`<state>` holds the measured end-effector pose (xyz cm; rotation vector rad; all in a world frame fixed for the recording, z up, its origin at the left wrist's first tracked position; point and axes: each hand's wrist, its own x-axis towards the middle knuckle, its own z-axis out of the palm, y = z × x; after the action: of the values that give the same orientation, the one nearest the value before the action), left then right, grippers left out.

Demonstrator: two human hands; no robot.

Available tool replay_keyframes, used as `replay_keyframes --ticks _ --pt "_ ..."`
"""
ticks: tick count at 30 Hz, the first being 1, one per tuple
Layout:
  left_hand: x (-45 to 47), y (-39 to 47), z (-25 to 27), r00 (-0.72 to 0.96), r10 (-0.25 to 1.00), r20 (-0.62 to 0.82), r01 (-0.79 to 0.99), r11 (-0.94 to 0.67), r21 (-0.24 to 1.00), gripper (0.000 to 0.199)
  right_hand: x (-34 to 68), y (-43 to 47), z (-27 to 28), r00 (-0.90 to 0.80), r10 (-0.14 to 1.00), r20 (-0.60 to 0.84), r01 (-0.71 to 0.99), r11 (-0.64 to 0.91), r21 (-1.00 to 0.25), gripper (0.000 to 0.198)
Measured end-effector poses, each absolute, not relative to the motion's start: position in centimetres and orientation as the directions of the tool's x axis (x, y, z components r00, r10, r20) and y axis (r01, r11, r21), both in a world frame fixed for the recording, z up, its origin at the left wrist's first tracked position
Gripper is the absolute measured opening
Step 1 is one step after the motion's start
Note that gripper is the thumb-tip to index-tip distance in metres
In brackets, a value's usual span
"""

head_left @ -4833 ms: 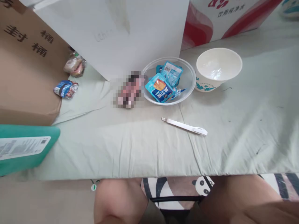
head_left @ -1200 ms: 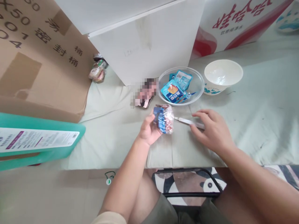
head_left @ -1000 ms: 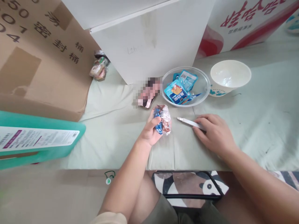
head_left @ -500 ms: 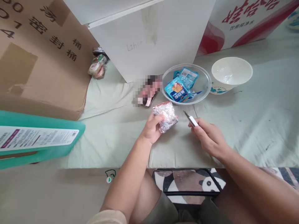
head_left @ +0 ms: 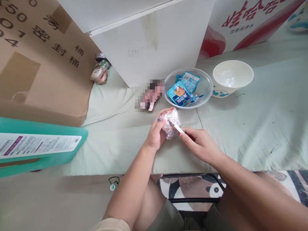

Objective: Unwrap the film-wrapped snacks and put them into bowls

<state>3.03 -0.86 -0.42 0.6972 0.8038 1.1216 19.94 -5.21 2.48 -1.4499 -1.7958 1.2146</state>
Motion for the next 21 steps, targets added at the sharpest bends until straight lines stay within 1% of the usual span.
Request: replay_keyframes --ticks 7,11,15,18,21 --pt "2.4 -1.3 0.2 0.158 0.963 -0.220 -0.520 0.270 0.810 0.050 19.7 -5.1 2.8 -0.361 0.919 -0.160 0.486 0.039 -0.873 0.040" --pt "1.7 -1.0 0.8 0.111 0.962 -0.250 -0.548 0.269 0.792 0.052 19.5 -5.1 2.7 -0.398 0.897 -0.194 0.478 0.023 -0.878 0.041" --pt "0.3 -0.2 1.4 -0.025 0.973 -0.231 -0.584 0.173 0.793 0.044 19.5 -5.0 2.5 -0.406 0.888 -0.218 0.529 0.033 -0.848 0.043" --pt "-0.8 0.3 1.8 -0.132 0.966 -0.220 -0.621 0.093 0.779 0.043 20.2 -4.8 2.3 -0.349 0.911 -0.222 0.631 0.053 -0.774 0.043" --pt "-1.2 0.2 1.7 -0.139 0.971 -0.196 -0.593 0.077 0.802 0.043 21.5 -4.5 1.7 -0.194 0.965 -0.175 0.799 0.053 -0.599 0.035"
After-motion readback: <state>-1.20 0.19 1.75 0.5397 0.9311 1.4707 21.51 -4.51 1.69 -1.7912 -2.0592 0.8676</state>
